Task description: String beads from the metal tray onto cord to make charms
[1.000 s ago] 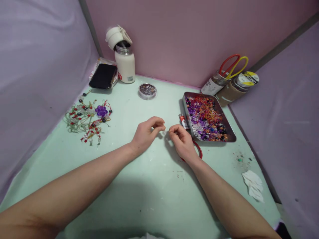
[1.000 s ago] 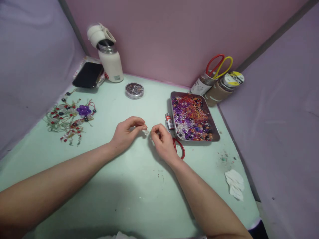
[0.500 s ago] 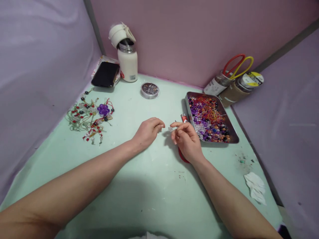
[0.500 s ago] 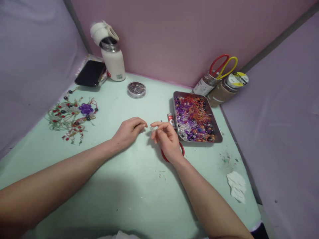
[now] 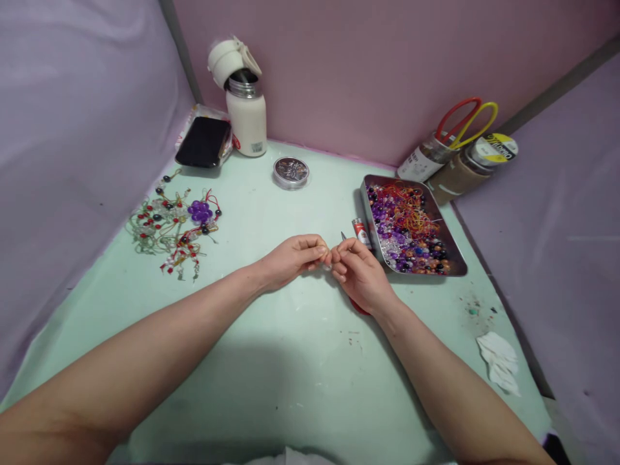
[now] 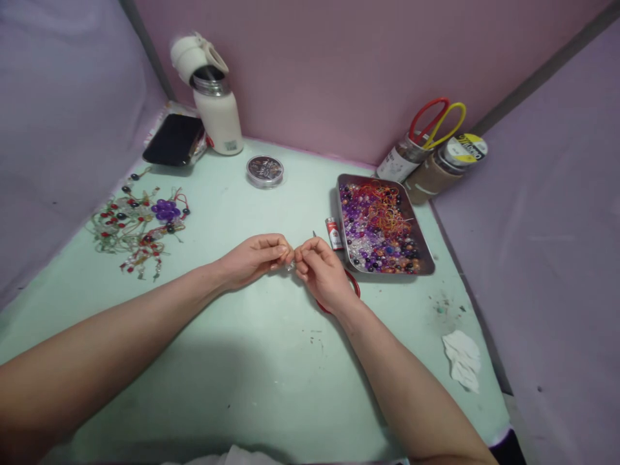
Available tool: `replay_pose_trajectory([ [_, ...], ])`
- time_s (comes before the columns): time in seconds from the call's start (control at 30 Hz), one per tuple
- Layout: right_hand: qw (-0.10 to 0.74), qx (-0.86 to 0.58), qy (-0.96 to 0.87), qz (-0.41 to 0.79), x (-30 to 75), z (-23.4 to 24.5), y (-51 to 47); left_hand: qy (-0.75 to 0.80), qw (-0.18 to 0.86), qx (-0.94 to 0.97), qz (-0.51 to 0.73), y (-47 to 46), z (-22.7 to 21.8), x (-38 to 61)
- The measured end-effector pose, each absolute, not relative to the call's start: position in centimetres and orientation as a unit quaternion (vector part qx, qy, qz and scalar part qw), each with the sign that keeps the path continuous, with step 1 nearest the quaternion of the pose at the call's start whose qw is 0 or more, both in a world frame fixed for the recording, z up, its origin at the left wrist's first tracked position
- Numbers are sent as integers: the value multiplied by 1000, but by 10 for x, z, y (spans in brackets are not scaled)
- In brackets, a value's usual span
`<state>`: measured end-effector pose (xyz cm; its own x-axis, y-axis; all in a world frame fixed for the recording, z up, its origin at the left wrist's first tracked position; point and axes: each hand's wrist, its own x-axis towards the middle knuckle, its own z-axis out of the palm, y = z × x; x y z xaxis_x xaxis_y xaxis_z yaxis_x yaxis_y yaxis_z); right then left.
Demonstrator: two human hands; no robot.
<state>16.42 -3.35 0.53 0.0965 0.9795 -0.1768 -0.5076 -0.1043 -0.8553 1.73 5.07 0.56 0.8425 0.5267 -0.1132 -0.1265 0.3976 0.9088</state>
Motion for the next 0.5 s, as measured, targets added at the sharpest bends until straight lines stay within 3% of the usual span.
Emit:
replay_pose_trajectory([
  [0.23,592,-479,-323,562,162,6,-34,252,730,605,195,54,7,18],
  [0.5,633,-477,-275,544,162,5,-31,257,759,530,278,53,0,22],
])
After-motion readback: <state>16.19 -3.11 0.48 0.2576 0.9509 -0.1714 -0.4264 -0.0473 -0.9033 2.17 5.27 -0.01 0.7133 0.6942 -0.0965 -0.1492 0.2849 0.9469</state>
